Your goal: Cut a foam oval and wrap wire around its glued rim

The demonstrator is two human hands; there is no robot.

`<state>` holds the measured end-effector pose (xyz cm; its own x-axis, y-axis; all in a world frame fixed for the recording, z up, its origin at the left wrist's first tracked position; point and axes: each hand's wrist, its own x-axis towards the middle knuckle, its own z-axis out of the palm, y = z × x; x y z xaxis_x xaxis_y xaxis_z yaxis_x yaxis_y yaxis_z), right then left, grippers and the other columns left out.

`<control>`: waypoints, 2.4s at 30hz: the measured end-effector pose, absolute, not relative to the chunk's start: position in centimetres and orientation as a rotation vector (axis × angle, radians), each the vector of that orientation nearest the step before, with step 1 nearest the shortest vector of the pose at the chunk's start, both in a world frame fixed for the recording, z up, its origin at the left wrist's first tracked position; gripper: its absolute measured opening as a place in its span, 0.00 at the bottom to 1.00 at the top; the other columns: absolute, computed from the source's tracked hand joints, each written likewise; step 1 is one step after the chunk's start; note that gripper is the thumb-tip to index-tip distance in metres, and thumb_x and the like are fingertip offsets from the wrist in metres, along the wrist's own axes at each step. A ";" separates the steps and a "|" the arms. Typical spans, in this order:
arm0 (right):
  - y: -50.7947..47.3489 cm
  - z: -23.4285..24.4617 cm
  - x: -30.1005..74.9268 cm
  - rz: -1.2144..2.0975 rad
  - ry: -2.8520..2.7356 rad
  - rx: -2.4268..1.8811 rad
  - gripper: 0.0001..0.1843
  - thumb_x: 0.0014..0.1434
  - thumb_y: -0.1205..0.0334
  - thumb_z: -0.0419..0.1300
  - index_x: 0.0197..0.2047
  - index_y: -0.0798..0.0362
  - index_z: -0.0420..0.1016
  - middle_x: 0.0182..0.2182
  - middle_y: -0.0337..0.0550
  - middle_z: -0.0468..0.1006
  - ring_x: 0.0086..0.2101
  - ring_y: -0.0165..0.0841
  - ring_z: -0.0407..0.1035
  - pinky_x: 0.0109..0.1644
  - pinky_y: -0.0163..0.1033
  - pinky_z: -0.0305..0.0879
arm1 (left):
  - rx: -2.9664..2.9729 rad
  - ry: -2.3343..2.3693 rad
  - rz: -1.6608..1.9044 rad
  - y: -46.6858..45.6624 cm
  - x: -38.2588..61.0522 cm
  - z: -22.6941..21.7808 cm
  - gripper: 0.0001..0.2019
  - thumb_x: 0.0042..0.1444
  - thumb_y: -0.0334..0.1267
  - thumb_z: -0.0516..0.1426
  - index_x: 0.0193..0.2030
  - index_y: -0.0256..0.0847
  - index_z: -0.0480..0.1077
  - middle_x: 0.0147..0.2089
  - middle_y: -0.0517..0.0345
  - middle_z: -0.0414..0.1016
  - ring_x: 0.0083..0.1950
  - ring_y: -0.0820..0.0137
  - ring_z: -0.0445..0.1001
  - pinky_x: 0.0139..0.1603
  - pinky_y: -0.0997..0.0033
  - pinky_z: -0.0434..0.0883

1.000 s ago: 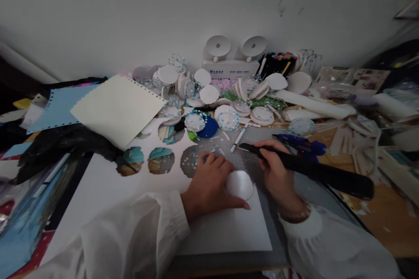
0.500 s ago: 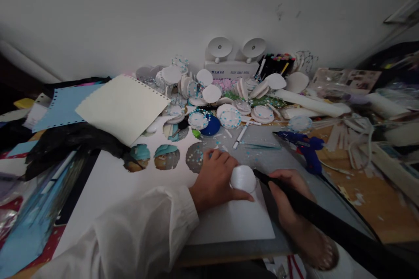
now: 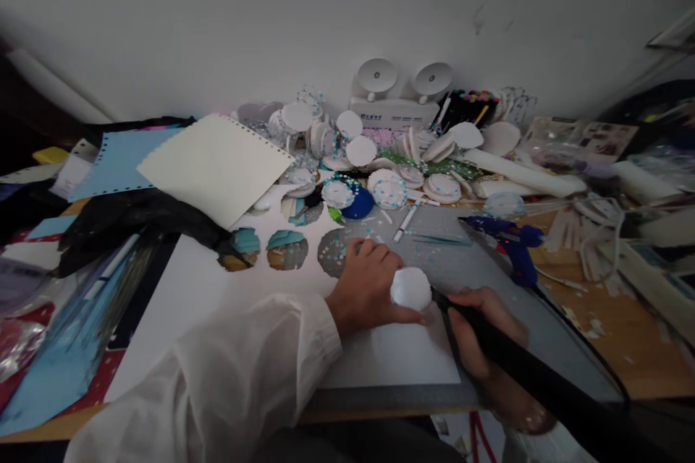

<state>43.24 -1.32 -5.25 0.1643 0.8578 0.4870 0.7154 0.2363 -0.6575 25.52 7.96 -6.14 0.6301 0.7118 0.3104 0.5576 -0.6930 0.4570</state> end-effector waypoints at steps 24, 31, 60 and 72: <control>-3.1 -6.9 42.0 0.118 -1.359 -1.818 0.06 0.52 0.57 0.58 0.27 0.48 0.67 0.18 0.36 0.69 0.20 0.35 0.65 0.23 0.38 0.61 | 2.658 1.012 0.822 7.2 25.6 -6.7 0.40 0.34 0.75 0.54 0.39 0.38 0.68 0.39 0.50 0.69 0.46 0.56 0.66 0.62 0.47 0.53; -3.2 -6.3 42.0 0.143 -1.332 -1.776 0.07 0.53 0.56 0.57 0.27 0.49 0.67 0.21 0.38 0.71 0.25 0.36 0.67 0.26 0.38 0.63 | 2.652 1.006 0.826 7.4 25.6 -6.9 0.43 0.34 0.78 0.51 0.39 0.37 0.68 0.38 0.50 0.70 0.45 0.56 0.66 0.62 0.46 0.52; 8.0 -0.4 45.1 0.604 -2.536 -1.359 0.07 0.61 0.56 0.57 0.40 0.50 0.69 0.33 0.39 0.73 0.34 0.34 0.69 0.38 0.37 0.65 | 2.556 1.430 0.583 3.7 22.4 -4.3 0.52 0.32 0.70 0.62 0.54 0.24 0.64 0.48 0.35 0.71 0.48 0.46 0.69 0.51 0.43 0.66; 8.0 -0.4 43.9 1.088 -2.600 -1.390 0.18 0.46 0.54 0.71 0.36 0.49 0.70 0.36 0.36 0.76 0.38 0.36 0.70 0.39 0.36 0.61 | 2.573 1.405 0.644 3.8 22.4 -3.9 0.52 0.25 0.65 0.67 0.53 0.32 0.57 0.45 0.39 0.73 0.44 0.49 0.74 0.43 0.47 0.72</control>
<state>43.93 8.04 -0.38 -0.6086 0.7315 -0.3073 0.7324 0.3689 -0.5723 22.41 3.84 -3.89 0.4723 0.8285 0.3009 0.7686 -0.5542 0.3196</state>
